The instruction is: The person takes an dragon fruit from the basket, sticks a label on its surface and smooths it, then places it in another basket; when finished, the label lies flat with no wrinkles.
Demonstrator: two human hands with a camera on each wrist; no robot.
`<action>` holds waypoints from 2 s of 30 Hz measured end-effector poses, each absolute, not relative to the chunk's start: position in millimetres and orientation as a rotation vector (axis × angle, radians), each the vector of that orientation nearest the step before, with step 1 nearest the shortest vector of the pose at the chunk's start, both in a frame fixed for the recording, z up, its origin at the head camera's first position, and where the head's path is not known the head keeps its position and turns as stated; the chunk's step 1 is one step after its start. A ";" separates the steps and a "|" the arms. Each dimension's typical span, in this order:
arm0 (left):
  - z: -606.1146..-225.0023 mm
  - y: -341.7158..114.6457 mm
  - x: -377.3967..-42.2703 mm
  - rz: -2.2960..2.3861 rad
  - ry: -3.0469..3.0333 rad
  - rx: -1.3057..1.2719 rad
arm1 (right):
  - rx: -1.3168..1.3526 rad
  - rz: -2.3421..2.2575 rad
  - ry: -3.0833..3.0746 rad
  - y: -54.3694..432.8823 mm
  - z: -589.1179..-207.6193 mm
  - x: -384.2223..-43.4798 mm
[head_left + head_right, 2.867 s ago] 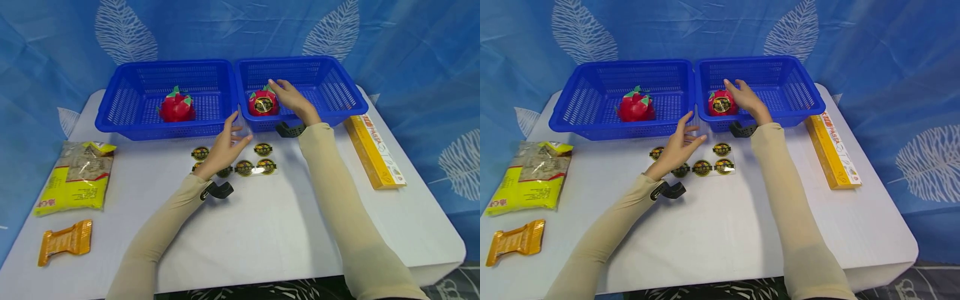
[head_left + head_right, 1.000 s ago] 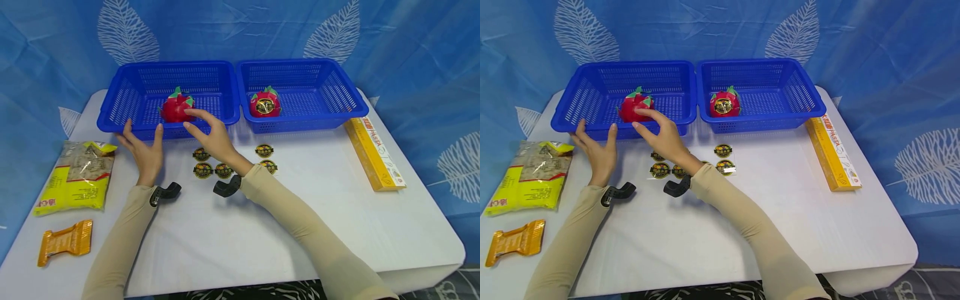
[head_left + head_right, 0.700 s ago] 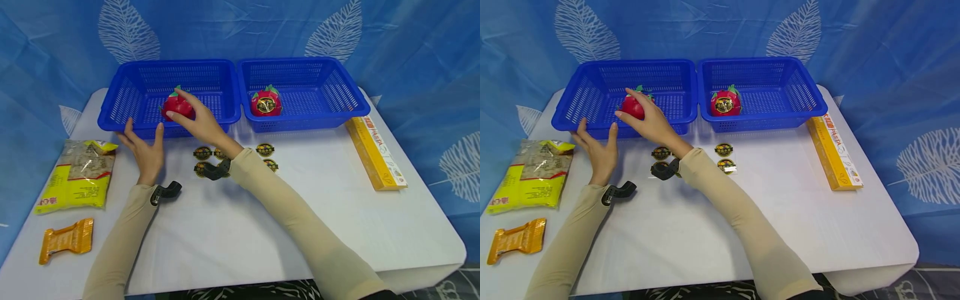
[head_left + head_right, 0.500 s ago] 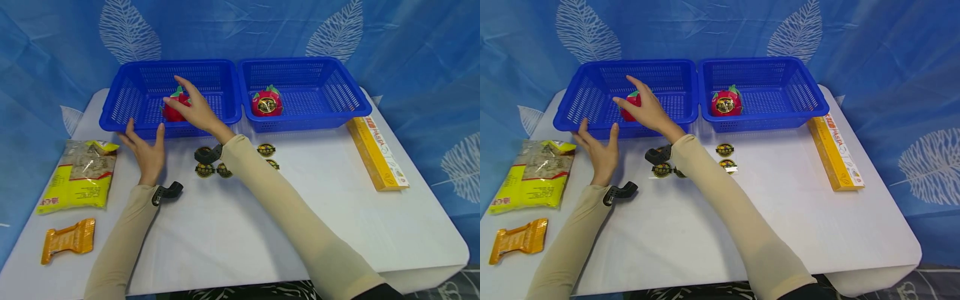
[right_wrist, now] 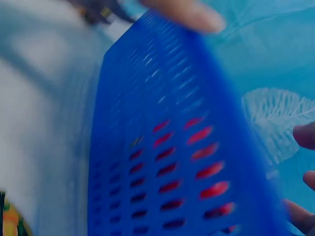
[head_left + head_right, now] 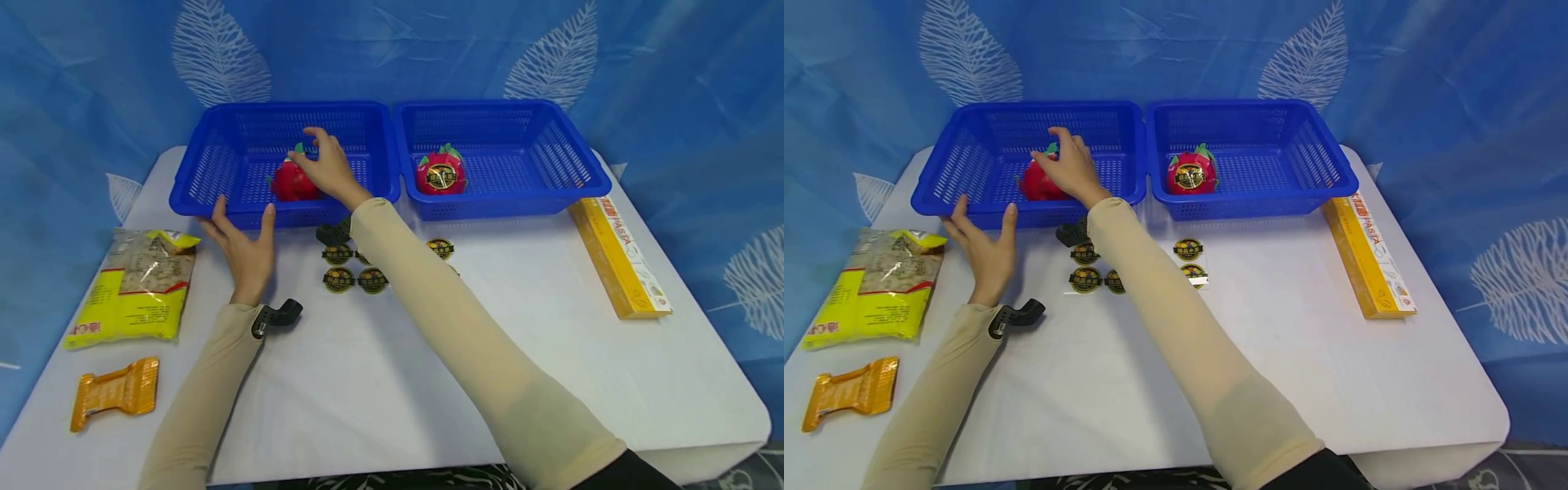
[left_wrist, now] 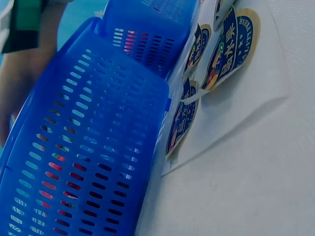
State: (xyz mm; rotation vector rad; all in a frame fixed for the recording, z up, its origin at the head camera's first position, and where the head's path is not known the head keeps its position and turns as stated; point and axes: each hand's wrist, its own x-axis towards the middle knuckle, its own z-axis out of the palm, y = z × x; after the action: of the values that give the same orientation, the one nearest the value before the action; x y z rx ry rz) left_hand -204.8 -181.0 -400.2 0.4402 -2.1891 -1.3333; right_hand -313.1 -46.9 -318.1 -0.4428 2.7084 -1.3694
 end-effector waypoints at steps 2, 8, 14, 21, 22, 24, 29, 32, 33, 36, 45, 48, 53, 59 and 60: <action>-400.3 -180.1 -204.5 -1.332 -2.192 0.439 | -0.442 -1.260 2.736 -46.3 -320.7 -313.9; -400.7 -180.8 -203.7 -1.308 -2.196 0.443 | -0.400 -1.037 2.751 -49.6 -323.1 -313.0; -400.5 -180.0 -203.7 -1.289 -2.205 0.466 | -0.294 -0.854 2.683 -50.8 -323.1 -312.1; -400.8 -180.4 -203.4 -1.256 -2.227 0.456 | -0.260 -0.782 2.561 -51.1 -320.9 -313.0; -401.2 -180.6 -203.2 -1.257 -2.230 0.460 | -0.256 -0.782 2.551 -51.1 -320.8 -313.0; -401.6 -181.0 -202.7 -1.258 -2.234 0.461 | -0.254 -0.790 2.534 -51.3 -320.5 -312.6; -403.0 -181.9 -202.0 -1.253 -2.227 0.453 | -0.236 -0.787 2.516 -52.2 -319.7 -312.2; -403.5 -181.9 -201.6 -1.251 -2.222 0.451 | -0.230 -0.755 2.522 -53.2 -320.0 -312.7; -403.8 -181.8 -201.6 -1.250 -2.222 0.451 | -0.227 -0.745 2.520 -53.5 -320.1 -312.7; -404.2 -181.3 -201.8 -1.250 -2.220 0.451 | -0.235 -0.730 2.519 -53.5 -321.0 -313.2; -404.1 -182.1 -202.9 -1.250 -2.203 0.430 | -0.276 -0.787 2.526 -52.1 -319.0 -312.7; -404.0 -182.3 -202.7 -1.246 -2.201 0.426 | -0.295 -0.845 2.516 -52.7 -318.9 -313.1; -403.6 -182.5 -203.3 -1.242 -2.199 0.417 | -0.350 -0.905 2.511 -53.2 -319.9 -315.6; -404.5 -181.8 -204.7 -1.235 -2.197 0.411 | -0.398 -0.893 2.519 -50.8 -321.0 -316.5; -404.6 -181.6 -204.8 -1.236 -2.197 0.411 | -0.397 -0.887 2.520 -50.5 -321.1 -316.6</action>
State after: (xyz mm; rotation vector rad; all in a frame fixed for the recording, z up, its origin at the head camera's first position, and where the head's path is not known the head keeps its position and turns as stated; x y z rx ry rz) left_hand -204.8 -181.6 -404.6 0.4105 -2.1974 -1.2358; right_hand -316.6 -50.5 -321.1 -0.3974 2.5201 -0.8874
